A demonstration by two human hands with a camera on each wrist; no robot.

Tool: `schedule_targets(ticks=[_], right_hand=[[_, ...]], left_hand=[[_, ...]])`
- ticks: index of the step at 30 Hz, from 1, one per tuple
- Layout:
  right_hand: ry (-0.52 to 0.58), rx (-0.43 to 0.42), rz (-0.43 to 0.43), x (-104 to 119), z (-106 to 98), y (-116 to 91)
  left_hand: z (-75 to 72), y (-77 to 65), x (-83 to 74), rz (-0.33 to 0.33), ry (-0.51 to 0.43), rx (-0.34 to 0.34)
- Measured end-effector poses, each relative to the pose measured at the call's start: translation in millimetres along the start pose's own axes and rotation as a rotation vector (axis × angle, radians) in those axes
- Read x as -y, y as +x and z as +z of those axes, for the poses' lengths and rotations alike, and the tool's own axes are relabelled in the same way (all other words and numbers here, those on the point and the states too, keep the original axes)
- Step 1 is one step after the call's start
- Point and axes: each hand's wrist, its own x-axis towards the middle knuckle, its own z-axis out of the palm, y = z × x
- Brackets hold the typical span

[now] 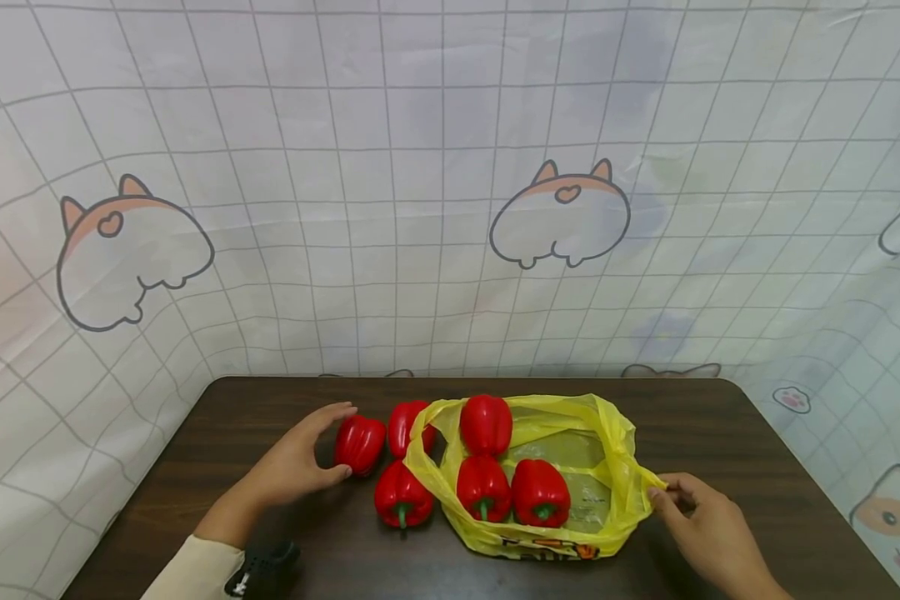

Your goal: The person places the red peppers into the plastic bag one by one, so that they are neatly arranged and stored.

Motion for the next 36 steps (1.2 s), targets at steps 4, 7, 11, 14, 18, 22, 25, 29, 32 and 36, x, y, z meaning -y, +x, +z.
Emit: schedule_targets(ticks=[4, 7, 11, 14, 18, 22, 25, 29, 32, 36], right_hand=[[0.001, 0.001, -0.002, 0, 1, 0], [-0.002, 0.000, -0.003, 0, 1, 1], [-0.003, -0.002, -0.004, 0, 1, 1], [-0.004, -0.003, -0.001, 0, 1, 1], [-0.003, 0.003, 0.006, 0, 0, 1], [-0.002, 0.006, 0.009, 1, -1, 2], [-0.003, 0.007, 0.005, 1, -1, 2], [0.000, 0.008, -0.001, 0, -1, 2], [0.004, 0.009, 0.002, 0, -1, 2], [0.008, 0.012, 0.009, 1, -1, 2]], left_hand=[[0.9, 1.0, 4.4, -0.008, -0.008, 0.012], [2.0, 2.3, 7.1, -0.013, -0.004, 0.029], [3.2, 3.4, 9.5, -0.028, 0.003, 0.053], [3.8, 3.5, 10.4, -0.035, 0.010, 0.059], [3.5, 2.9, 10.1, -0.023, 0.028, 0.049], [3.0, 2.2, 10.8, -0.010, 0.037, 0.033], [3.4, 1.6, 12.5, -0.009, 0.035, 0.015], [4.5, 0.1, 14.4, -0.016, 0.043, -0.017], [5.1, -1.5, 15.1, -0.025, 0.050, -0.039], [4.9, -4.2, 14.4, -0.023, 0.053, -0.065]])
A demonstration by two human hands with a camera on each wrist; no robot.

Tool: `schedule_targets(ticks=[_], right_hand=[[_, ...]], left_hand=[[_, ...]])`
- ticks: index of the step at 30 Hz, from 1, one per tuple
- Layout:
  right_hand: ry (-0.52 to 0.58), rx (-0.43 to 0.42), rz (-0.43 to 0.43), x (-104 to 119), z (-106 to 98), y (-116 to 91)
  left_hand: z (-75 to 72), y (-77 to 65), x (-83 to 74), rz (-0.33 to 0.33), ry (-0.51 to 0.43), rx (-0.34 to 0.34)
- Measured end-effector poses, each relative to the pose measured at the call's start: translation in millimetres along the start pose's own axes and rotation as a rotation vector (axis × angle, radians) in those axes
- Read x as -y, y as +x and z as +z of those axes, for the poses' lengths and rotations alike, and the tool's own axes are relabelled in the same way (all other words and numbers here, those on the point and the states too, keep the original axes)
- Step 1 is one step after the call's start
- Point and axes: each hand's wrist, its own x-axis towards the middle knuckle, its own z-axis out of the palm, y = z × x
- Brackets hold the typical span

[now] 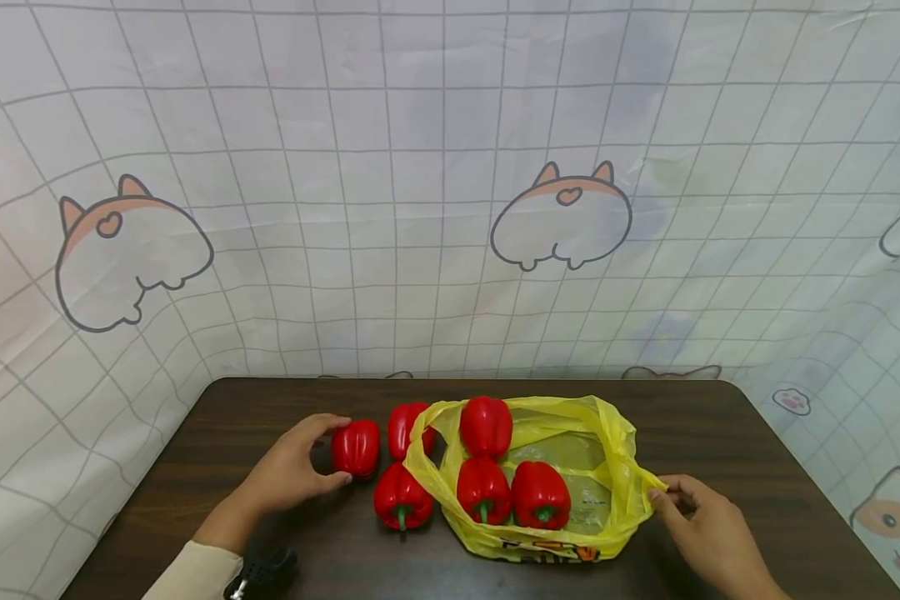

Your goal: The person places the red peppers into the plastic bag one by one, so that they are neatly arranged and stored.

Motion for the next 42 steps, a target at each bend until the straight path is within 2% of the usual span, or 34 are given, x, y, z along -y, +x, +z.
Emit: schedule_targets(ticks=[9, 17, 24, 31, 36, 42], right_hand=[[-0.007, -0.005, 0.000, -1, 0, -1], [-0.002, -0.009, -0.010, 2, -2, -1], [-0.001, -0.018, -0.022, 4, -2, -1], [-0.003, -0.016, -0.023, 2, -1, 0], [-0.008, -0.017, -0.021, 0, 0, 0], [-0.005, -0.019, -0.020, -1, 1, -1]], left_hand=[[-9.0, -0.1, -8.8, 0.060, -0.001, -0.095], [-20.7, 4.9, -27.6, 0.078, 0.013, -0.129], [-25.3, 10.3, -43.7, 0.107, -0.001, -0.150], [-22.2, 18.1, -64.4, 0.166, -0.057, -0.171], [-15.5, 24.3, -77.9, 0.198, -0.086, -0.147], [-10.5, 29.9, -87.8, 0.207, -0.102, -0.131]])
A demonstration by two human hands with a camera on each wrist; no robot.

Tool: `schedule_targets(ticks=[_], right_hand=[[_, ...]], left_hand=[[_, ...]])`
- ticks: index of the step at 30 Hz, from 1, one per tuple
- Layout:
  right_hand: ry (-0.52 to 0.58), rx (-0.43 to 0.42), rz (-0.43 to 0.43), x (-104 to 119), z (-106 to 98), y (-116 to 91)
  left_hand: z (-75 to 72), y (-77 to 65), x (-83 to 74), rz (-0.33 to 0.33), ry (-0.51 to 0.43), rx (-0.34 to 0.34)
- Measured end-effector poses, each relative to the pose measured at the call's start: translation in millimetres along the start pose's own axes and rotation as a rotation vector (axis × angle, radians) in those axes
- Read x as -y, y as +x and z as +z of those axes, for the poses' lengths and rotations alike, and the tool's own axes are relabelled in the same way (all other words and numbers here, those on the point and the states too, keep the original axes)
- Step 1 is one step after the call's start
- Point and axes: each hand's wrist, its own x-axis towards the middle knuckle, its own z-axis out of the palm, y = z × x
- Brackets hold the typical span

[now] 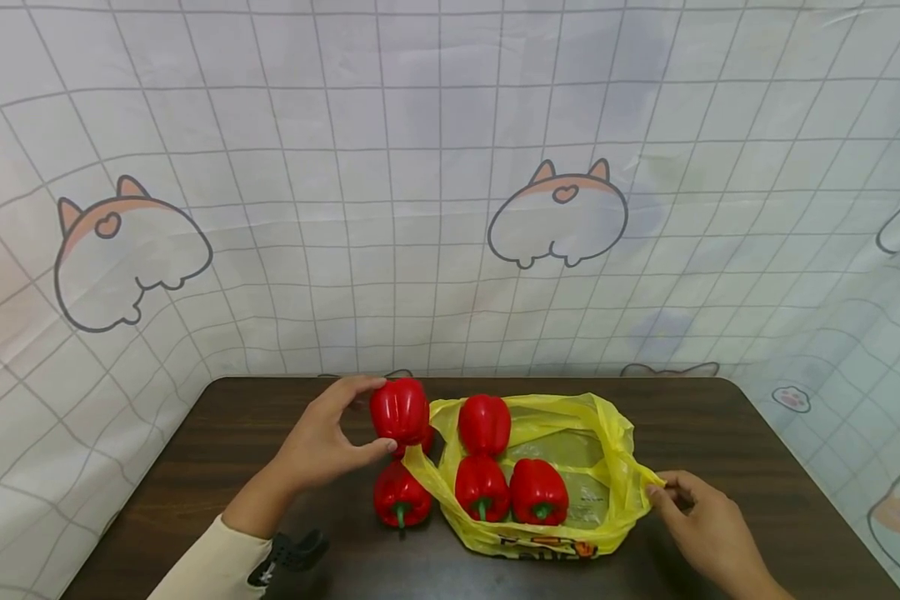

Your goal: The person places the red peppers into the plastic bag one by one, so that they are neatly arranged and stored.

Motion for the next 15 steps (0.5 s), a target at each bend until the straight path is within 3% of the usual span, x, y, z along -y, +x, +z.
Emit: schedule_targets(ticks=[15], right_hand=[[0.002, 0.017, 0.010, 3, -1, 0]], left_hand=[[13.5, 15.2, -12.7, 0.005, -0.039, 0.041]])
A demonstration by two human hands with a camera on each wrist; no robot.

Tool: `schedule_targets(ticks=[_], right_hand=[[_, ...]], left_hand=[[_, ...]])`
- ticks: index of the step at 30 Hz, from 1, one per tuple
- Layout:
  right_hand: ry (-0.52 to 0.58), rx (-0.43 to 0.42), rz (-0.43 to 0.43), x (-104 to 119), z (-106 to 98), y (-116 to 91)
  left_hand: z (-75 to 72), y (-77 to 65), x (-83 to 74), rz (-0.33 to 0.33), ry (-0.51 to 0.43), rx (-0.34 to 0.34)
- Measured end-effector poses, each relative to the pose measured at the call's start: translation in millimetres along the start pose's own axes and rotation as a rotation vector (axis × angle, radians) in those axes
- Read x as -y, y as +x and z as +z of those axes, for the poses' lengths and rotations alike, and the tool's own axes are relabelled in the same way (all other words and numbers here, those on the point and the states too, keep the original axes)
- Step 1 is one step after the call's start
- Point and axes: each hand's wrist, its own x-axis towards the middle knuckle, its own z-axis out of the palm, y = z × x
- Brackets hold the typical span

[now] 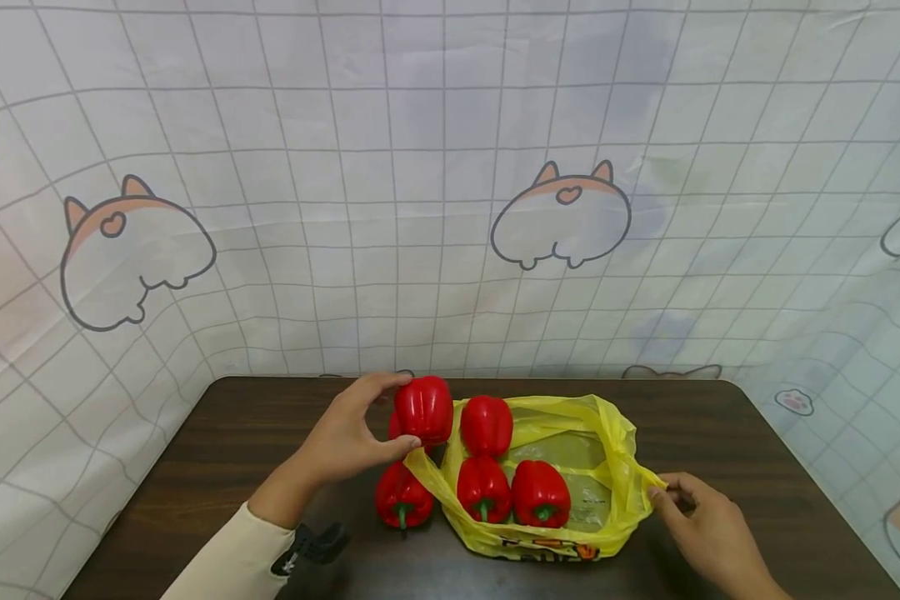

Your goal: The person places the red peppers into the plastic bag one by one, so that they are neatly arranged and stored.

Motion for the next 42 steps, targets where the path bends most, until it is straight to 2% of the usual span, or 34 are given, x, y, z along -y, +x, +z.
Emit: schedule_targets(ticks=[12, 22, 29, 42], right_hand=[[0.014, -0.005, 0.004, 0, 0, -1], [0.015, 0.002, 0.017, 0, -1, 0], [0.013, 0.002, 0.020, 0, -1, 0], [0.008, 0.000, 0.011, -1, -1, 0]], left_hand=[[15.9, 11.2, -10.5, -0.048, -0.069, 0.022], [30.5, 23.5, -23.1, -0.024, -0.077, 0.065], [41.6, 31.0, -26.6, 0.013, -0.063, 0.099], [62.8, 43.2, -35.3, 0.028, -0.071, 0.148]])
